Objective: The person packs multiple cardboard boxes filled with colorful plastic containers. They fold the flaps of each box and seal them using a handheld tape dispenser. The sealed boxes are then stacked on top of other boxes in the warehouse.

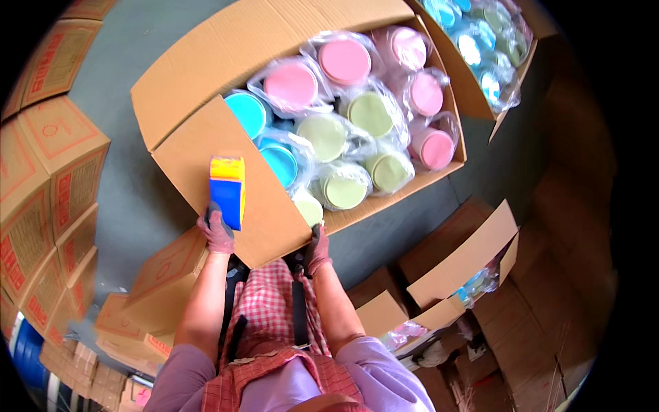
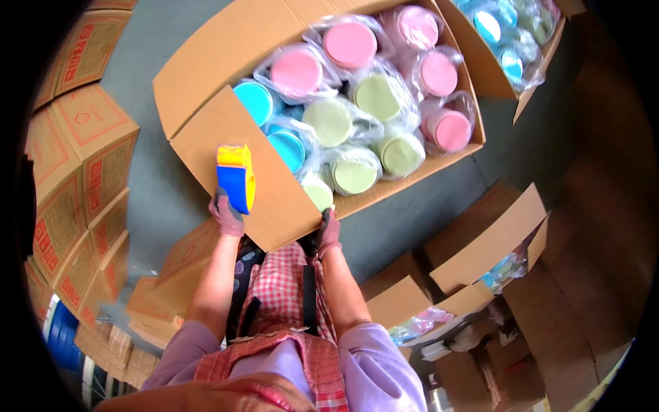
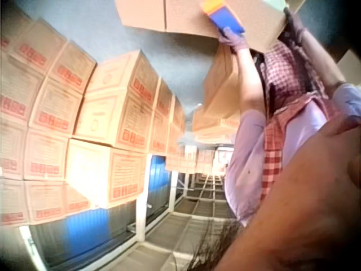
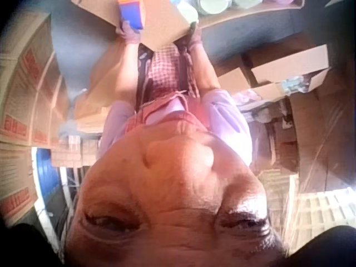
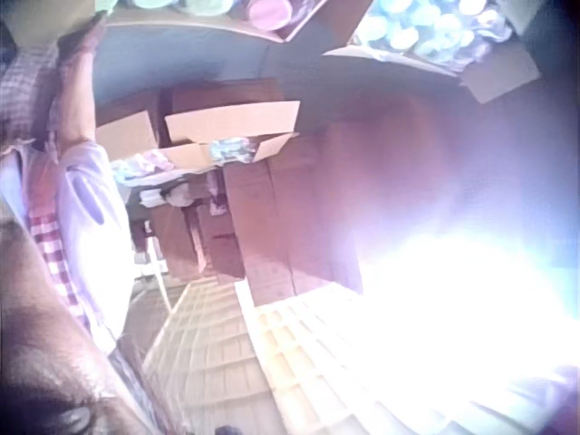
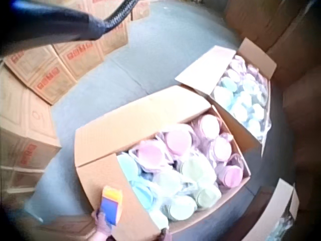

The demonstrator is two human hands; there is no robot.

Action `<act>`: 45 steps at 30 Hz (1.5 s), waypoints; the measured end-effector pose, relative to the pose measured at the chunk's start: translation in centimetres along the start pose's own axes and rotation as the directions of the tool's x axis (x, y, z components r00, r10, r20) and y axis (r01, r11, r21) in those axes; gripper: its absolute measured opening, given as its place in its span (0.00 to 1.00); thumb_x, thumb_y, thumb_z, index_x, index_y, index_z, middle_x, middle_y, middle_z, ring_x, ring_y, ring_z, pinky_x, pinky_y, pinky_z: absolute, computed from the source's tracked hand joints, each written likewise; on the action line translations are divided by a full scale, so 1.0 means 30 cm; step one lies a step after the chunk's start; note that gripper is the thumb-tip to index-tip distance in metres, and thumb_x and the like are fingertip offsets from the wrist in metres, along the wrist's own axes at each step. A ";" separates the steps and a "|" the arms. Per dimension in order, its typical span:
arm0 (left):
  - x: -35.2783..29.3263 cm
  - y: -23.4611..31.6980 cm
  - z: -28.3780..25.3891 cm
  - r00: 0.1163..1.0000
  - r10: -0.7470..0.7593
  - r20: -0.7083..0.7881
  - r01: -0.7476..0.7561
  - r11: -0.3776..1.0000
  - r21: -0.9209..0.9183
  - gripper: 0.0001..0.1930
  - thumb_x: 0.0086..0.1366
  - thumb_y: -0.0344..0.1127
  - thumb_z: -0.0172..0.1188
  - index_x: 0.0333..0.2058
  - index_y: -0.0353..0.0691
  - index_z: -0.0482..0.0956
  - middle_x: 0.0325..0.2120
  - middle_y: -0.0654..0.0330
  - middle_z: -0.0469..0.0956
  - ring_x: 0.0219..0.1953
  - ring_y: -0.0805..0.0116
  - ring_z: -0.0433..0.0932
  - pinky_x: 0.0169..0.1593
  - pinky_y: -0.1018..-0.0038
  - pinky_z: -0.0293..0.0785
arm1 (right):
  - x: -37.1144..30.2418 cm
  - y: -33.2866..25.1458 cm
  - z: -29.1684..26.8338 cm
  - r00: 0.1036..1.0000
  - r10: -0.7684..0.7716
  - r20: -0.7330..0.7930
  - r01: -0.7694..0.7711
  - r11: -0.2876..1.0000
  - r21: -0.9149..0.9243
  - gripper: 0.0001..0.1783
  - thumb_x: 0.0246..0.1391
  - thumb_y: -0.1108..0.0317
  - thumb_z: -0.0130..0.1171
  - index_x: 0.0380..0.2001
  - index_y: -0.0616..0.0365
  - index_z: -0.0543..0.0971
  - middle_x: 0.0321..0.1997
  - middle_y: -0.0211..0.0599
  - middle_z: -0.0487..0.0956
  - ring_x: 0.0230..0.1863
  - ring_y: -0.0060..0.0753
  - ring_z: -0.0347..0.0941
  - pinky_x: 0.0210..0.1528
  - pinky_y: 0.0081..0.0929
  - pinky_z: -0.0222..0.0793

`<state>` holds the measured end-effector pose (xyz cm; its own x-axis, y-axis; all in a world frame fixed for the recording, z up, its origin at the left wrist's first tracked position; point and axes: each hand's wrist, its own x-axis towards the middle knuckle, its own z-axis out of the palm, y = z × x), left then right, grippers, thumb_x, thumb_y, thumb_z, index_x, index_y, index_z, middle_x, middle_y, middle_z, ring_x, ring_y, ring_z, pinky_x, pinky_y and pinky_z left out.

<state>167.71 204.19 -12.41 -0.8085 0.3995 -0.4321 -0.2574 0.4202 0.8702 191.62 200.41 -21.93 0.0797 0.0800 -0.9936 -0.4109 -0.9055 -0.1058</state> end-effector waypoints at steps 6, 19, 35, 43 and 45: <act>0.013 -0.026 0.001 0.999 -0.035 -0.017 0.034 0.999 -0.029 0.17 0.51 0.48 0.48 0.31 0.38 0.68 0.29 0.63 0.67 0.33 0.70 0.66 0.39 0.74 0.63 | -0.090 -0.207 -0.047 0.950 -0.303 -0.069 0.302 0.953 -0.026 0.24 0.39 0.59 0.57 0.42 0.55 0.67 0.34 0.33 0.71 0.28 0.29 0.68 0.30 0.26 0.66; -0.021 0.029 -0.013 0.998 -0.059 0.010 0.059 0.996 -0.066 0.26 0.53 0.50 0.49 0.44 0.37 0.64 0.41 0.60 0.66 0.42 0.65 0.66 0.46 0.69 0.61 | 0.017 -0.613 -0.076 0.740 -0.607 -0.291 0.480 0.778 -0.404 0.27 0.35 0.62 0.61 0.39 0.64 0.67 0.32 0.38 0.73 0.25 0.29 0.68 0.24 0.28 0.66; 0.076 -0.027 -0.272 0.984 0.153 0.095 -0.139 0.980 -0.140 0.19 0.50 0.47 0.53 0.31 0.34 0.71 0.27 0.64 0.68 0.30 0.73 0.65 0.37 0.76 0.62 | -0.245 -0.192 -0.092 0.714 -0.651 -0.256 0.623 0.759 -0.190 0.19 0.40 0.66 0.56 0.35 0.67 0.69 0.30 0.38 0.73 0.27 0.29 0.68 0.30 0.26 0.66; 0.128 0.011 -0.338 0.991 0.047 -0.123 -0.058 0.995 -0.083 0.18 0.51 0.47 0.50 0.30 0.35 0.70 0.28 0.62 0.68 0.30 0.69 0.67 0.36 0.73 0.65 | -0.277 -0.026 -0.200 0.898 -0.436 -0.065 0.426 0.896 -0.126 0.19 0.40 0.66 0.56 0.38 0.62 0.70 0.29 0.31 0.73 0.26 0.23 0.67 0.32 0.24 0.64; 0.089 0.058 -0.326 0.993 -0.023 -0.120 0.007 0.991 -0.130 0.19 0.51 0.47 0.51 0.33 0.36 0.70 0.31 0.61 0.69 0.34 0.68 0.67 0.39 0.73 0.64 | -0.298 -0.085 -0.326 0.910 -0.415 -0.029 0.400 0.892 -0.213 0.16 0.41 0.62 0.56 0.33 0.60 0.74 0.26 0.30 0.73 0.23 0.21 0.66 0.30 0.24 0.63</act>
<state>159.92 198.02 -9.75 -0.8601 0.2895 -0.4202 -0.3297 0.3131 0.8906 200.82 197.92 -12.38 0.2692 0.4361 -0.8587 -0.1413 -0.8641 -0.4831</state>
